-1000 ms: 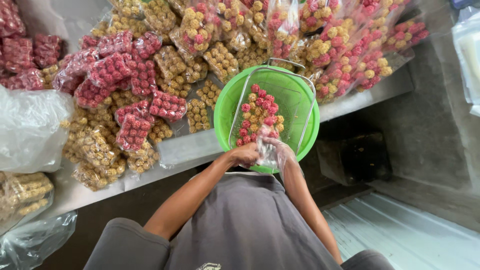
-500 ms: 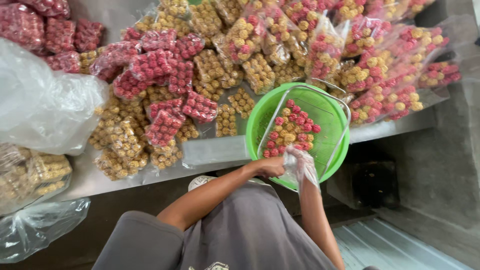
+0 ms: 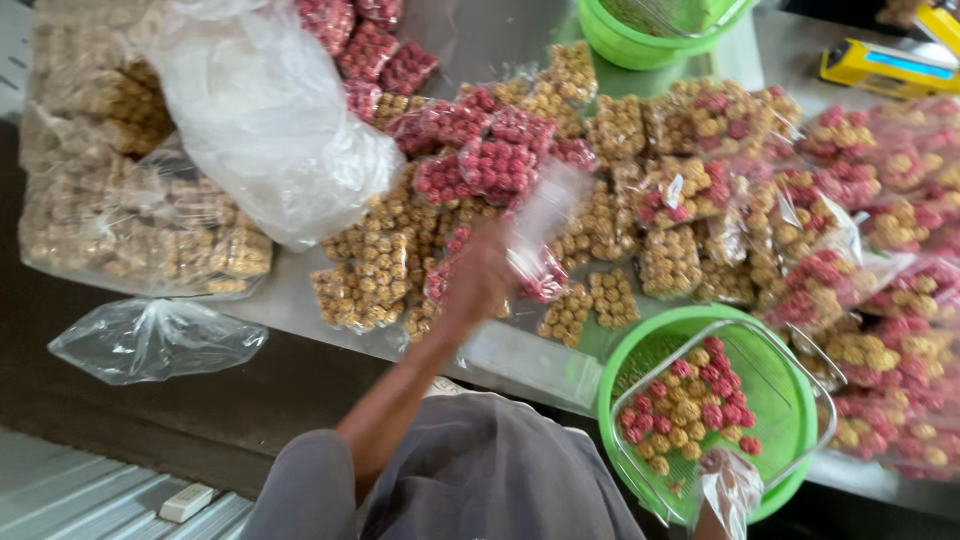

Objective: The person repeatedly scoops small round snack balls from a green strainer into clear plastic bags using both hands. They seal each bag and place it on a metal table among many other pre-packed snack bags. The process is repetitive and continuous throughout the clip.

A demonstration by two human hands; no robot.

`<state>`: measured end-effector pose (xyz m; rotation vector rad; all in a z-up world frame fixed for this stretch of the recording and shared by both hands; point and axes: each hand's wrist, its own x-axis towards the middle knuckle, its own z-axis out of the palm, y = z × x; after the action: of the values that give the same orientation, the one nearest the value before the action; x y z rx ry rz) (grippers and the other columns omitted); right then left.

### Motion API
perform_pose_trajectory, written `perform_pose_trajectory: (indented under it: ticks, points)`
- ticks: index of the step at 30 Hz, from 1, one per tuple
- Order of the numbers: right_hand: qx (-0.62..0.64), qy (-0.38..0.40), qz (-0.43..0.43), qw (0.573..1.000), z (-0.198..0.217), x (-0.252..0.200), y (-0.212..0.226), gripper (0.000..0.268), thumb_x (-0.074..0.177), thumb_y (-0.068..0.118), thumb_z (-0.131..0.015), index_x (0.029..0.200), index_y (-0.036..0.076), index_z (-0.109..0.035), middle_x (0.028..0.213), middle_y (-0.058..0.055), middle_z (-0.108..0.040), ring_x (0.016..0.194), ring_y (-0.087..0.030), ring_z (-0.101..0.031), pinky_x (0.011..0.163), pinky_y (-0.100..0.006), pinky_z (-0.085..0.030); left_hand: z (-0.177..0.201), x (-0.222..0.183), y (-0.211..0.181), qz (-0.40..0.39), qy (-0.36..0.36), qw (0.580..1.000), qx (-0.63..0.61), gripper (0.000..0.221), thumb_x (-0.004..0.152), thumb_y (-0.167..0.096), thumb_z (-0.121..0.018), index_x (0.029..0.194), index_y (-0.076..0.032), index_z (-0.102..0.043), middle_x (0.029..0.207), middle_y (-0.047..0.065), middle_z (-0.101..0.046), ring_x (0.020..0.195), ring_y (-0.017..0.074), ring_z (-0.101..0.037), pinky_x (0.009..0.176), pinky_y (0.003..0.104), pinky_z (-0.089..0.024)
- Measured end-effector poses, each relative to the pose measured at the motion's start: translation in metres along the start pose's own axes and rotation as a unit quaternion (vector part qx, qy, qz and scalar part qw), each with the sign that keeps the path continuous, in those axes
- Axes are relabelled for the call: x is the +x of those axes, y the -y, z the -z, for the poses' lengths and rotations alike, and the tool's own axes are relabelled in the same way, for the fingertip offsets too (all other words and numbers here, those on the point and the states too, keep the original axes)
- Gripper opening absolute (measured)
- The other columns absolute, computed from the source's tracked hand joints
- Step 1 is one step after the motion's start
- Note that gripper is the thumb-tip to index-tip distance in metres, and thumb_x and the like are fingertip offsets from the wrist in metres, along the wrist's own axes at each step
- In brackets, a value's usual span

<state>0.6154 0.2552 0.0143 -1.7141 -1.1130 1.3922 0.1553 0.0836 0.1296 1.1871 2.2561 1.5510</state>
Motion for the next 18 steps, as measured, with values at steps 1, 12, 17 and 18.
perform_pose_trajectory:
  ticks: [1, 12, 17, 18]
  points:
    - [-0.006, 0.008, 0.0, 1.0, -0.01, 0.003, 0.004, 0.032, 0.089, -0.004, -0.076, 0.117, -0.003, -0.06, 0.097, -0.016, -0.068, 0.08, -0.025, -0.067, 0.068, -0.033, -0.055, 0.06, 0.018, 0.005, -0.059, -0.079, 0.976, 0.192, 0.039, 0.083, -0.008, -0.064, 0.119, 0.006, -0.062, 0.106, 0.028, -0.061, 0.098, 0.0457, -0.059, 0.085, 0.055, -0.047]
    - [-0.018, 0.055, 0.026, 0.998, -0.033, -0.013, 0.021, 0.032, 0.096, 0.006, -0.074, 0.123, -0.003, -0.06, 0.096, -0.016, -0.07, 0.076, -0.024, -0.069, 0.063, -0.032, -0.056, 0.293, 0.177, 0.215, 0.361, 0.023, 0.81, 0.462, 0.046, 0.091, -0.017, -0.064, 0.135, -0.006, -0.063, 0.151, 0.02, -0.047, 0.142, 0.045, -0.04, 0.114, 0.067, -0.036]
    - [-0.056, 0.035, -0.004, 0.998, -0.017, -0.022, 0.017, 0.036, 0.092, 0.008, -0.074, 0.123, -0.002, -0.059, 0.097, -0.013, -0.071, 0.078, -0.022, -0.071, 0.064, -0.031, -0.06, 0.305, 0.201, 0.174, 0.344, -0.054, 0.87, 0.348, 0.072, 0.082, -0.024, -0.069, 0.141, 0.003, -0.037, 0.15, 0.03, -0.027, 0.135, 0.0463, -0.026, 0.107, 0.064, -0.026]
    - [-0.062, 0.026, -0.015, 0.998, -0.015, -0.026, 0.014, 0.036, 0.093, 0.008, -0.075, 0.124, -0.003, -0.059, 0.097, -0.014, -0.071, 0.078, -0.023, -0.071, 0.065, -0.031, -0.06, 0.297, 0.19, 0.155, 0.278, -0.12, 0.891, 0.337, 0.062, 0.085, -0.023, -0.067, 0.135, 0.001, -0.042, 0.142, 0.026, -0.034, 0.129, 0.0418, -0.034, 0.105, 0.06, -0.031]
